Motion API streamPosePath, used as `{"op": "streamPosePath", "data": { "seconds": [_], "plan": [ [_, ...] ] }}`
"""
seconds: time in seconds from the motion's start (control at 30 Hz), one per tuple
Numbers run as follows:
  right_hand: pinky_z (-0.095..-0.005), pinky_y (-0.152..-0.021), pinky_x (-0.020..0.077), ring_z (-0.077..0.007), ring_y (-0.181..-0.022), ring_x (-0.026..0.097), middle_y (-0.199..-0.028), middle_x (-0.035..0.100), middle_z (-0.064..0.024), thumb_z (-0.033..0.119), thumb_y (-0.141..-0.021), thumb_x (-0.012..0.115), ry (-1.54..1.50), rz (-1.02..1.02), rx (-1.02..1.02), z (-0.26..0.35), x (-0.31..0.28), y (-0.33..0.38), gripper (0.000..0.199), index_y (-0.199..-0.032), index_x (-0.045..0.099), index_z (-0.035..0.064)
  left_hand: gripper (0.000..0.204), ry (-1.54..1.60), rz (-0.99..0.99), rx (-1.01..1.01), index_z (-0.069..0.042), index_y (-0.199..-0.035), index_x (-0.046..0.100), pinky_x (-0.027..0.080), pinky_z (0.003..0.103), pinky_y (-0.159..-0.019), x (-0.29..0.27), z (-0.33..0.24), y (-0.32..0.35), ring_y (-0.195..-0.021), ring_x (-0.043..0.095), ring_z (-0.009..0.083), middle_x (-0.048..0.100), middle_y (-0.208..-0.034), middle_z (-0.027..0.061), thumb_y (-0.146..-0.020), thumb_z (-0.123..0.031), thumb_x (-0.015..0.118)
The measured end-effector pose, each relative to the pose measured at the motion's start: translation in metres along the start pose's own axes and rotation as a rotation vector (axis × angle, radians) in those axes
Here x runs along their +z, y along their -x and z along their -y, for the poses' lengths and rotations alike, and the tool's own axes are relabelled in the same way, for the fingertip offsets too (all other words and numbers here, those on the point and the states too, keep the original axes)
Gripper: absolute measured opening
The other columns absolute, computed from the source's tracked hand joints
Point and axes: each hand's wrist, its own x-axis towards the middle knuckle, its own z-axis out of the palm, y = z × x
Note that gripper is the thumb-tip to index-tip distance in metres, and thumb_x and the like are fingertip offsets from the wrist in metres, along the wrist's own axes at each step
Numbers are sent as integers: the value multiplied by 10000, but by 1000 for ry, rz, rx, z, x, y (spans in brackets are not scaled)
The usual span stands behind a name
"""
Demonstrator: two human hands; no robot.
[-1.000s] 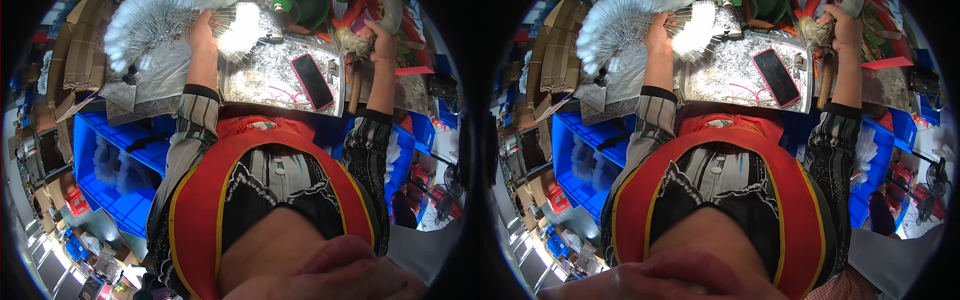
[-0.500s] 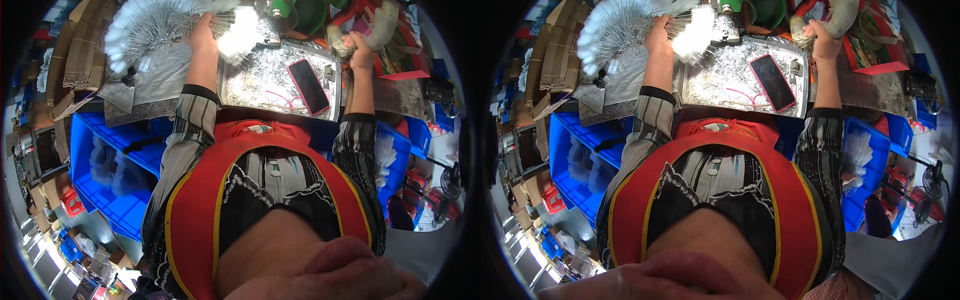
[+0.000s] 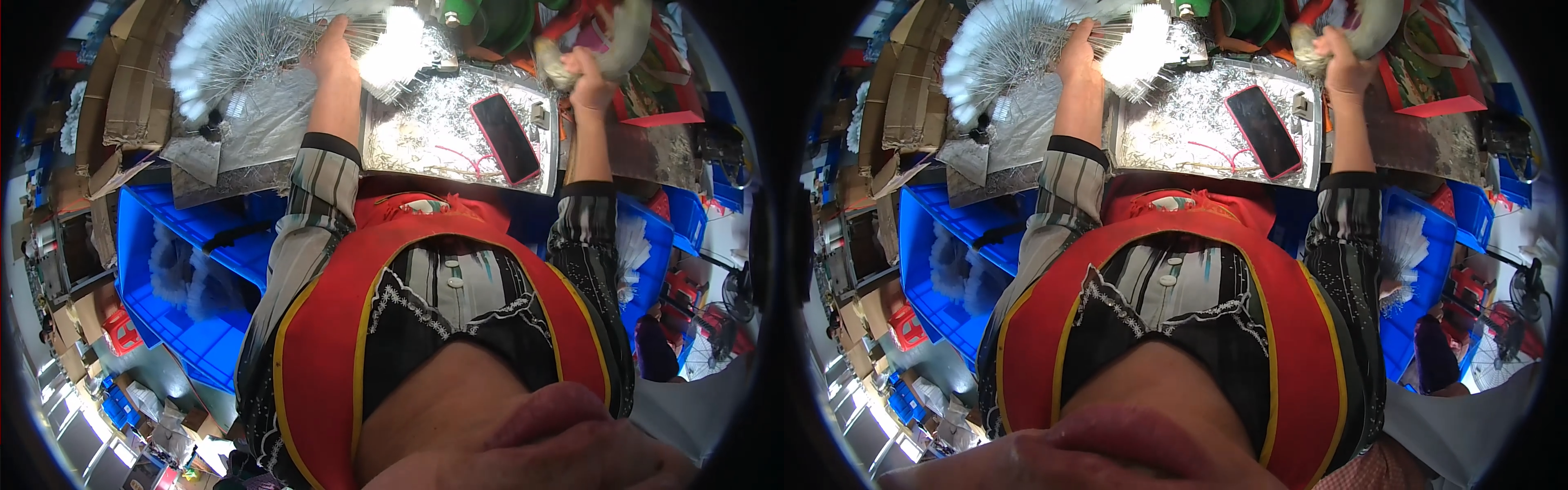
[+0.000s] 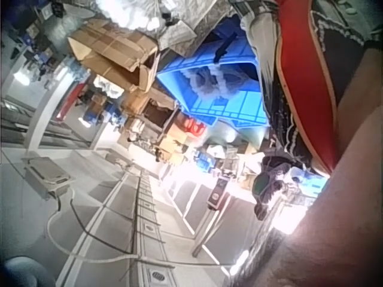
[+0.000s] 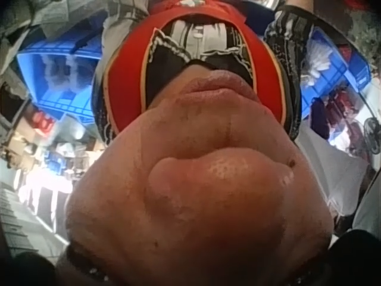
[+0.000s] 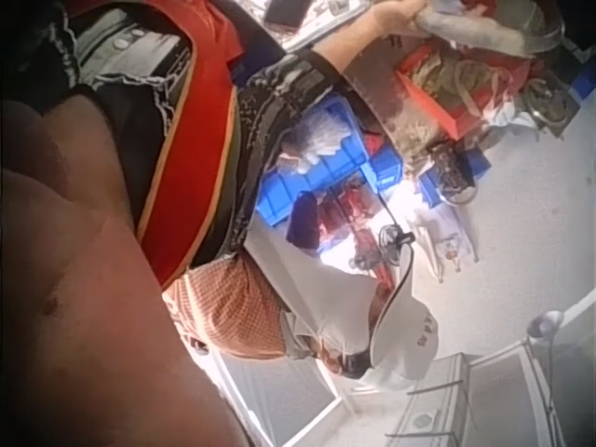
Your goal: Assembling duster tool heads by gathering bundles of fibers and inserting them into a manual press or handle frame.
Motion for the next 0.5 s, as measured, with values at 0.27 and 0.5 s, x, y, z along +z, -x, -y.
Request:
{"op": "streamPosePath", "data": {
  "seconds": [0.27,0.5],
  "plan": [
    [-299,-601,423,-180,-500,459,-495,438,-70,68,-713,517,-229,109,425,13,-11,-24,258,-475,422,32,187,-270,355,-240,-41,-885,462,504,278,-534,-4,-30,12,-648,591,195,589,-788,132,-725,-19,557],
    [-290,-597,412,-173,-508,456,-480,425,-62,87,-714,516,-246,188,586,23,-20,-37,278,-464,407,38,294,-32,286,-151,-77,-961,417,458,287,-572,-9,-22,22,-671,577,188,580,-804,115,-706,18,530]
  ]
}}
